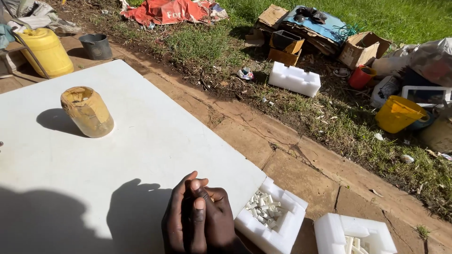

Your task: Emptying a jar of seeds onto a table and sorting through them by hand.

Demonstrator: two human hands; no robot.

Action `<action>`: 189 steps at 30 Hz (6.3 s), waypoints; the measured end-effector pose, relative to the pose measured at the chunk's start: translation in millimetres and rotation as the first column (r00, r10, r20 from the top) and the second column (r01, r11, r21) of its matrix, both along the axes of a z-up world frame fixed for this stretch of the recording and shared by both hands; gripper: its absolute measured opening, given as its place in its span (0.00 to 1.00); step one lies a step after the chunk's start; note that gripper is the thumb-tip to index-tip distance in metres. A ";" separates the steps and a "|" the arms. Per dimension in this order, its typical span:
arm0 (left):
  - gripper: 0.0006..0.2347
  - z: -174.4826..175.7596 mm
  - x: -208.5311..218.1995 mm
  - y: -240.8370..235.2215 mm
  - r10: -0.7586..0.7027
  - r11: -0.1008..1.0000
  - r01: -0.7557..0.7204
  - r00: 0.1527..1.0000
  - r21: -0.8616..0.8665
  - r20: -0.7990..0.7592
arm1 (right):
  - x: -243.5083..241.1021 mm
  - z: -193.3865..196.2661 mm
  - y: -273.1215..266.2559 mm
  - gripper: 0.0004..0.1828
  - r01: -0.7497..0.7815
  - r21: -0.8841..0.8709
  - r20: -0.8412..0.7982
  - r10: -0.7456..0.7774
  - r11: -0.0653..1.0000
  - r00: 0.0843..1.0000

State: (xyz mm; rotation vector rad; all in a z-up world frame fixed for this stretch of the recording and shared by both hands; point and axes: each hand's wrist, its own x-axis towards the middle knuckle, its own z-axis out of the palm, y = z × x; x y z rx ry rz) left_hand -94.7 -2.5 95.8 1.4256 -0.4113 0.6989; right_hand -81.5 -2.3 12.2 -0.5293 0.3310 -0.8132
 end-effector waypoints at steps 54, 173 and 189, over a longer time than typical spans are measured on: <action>0.22 5.5 73.7 34.1 -0.727 0.665 0.377 0.129 -0.645 -0.674 | -20.5 57.9 28.9 0.26 0.068 -0.840 -0.116 -0.301 0.538 0.947; 0.21 -69.5 294.4 194.3 -0.508 0.696 0.644 0.754 0.317 -0.417 | 225.5 21.2 -39.1 0.43 -0.460 -0.886 -0.432 0.256 0.055 0.865; 0.27 -62.4 286.4 197.0 -0.559 0.638 0.650 0.759 0.413 -0.333 | 224.9 9.1 -30.1 0.36 -0.056 -0.913 -0.091 0.069 -0.404 0.993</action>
